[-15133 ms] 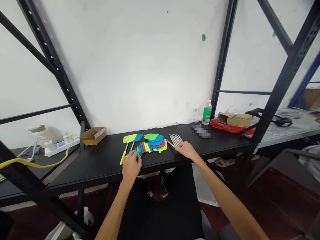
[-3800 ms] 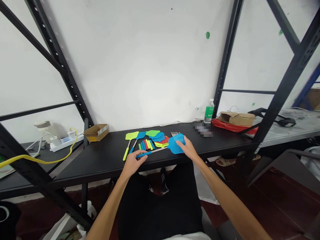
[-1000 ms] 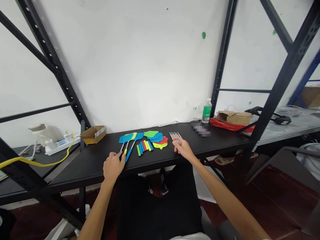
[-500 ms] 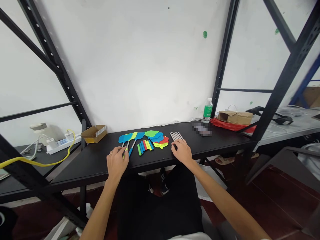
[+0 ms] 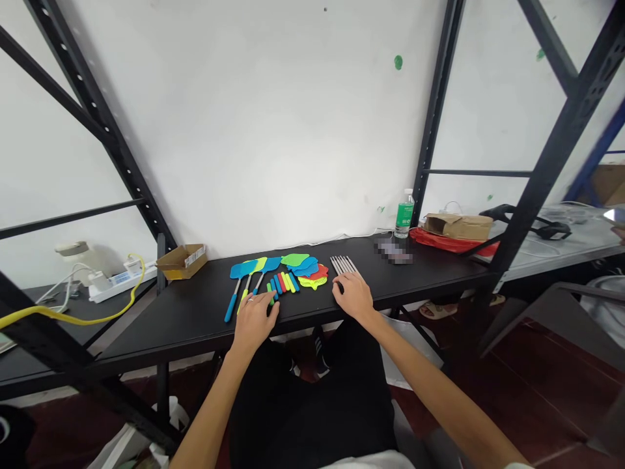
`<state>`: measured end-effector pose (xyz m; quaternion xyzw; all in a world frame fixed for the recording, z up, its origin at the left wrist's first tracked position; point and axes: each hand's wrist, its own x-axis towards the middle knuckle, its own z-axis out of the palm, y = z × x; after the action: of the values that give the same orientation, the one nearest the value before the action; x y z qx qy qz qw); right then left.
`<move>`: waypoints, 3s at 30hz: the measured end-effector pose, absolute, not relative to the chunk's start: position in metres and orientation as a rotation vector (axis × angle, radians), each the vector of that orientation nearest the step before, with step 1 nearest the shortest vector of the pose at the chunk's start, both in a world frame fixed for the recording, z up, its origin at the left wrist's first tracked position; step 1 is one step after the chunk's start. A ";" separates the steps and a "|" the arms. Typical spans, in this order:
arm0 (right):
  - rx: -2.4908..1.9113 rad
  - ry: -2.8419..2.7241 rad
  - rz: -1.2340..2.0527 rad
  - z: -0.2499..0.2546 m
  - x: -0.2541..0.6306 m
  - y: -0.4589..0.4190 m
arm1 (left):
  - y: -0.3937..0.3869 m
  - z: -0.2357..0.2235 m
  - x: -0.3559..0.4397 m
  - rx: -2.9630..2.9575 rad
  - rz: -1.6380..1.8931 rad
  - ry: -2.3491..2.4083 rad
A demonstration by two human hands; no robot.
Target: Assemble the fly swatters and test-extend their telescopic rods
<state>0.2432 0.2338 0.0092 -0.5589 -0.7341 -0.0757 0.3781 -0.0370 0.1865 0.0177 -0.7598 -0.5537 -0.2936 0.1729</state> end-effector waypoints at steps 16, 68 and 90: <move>-1.373 -1.948 -0.121 0.014 0.243 0.229 | 0.183 0.027 -0.041 -2.135 -1.067 -1.778; -1.823 -2.010 0.316 0.044 0.266 0.239 | 0.184 0.036 -0.044 -2.127 -1.004 -1.824; -1.026 -1.220 1.271 0.033 0.272 0.258 | 0.188 0.022 -0.031 -2.353 -1.145 -1.659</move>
<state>0.2718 0.2583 0.0333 -0.4286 -0.5096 0.5312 0.5239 -0.0307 0.1877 0.0225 -0.7592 -0.5354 -0.3694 0.0215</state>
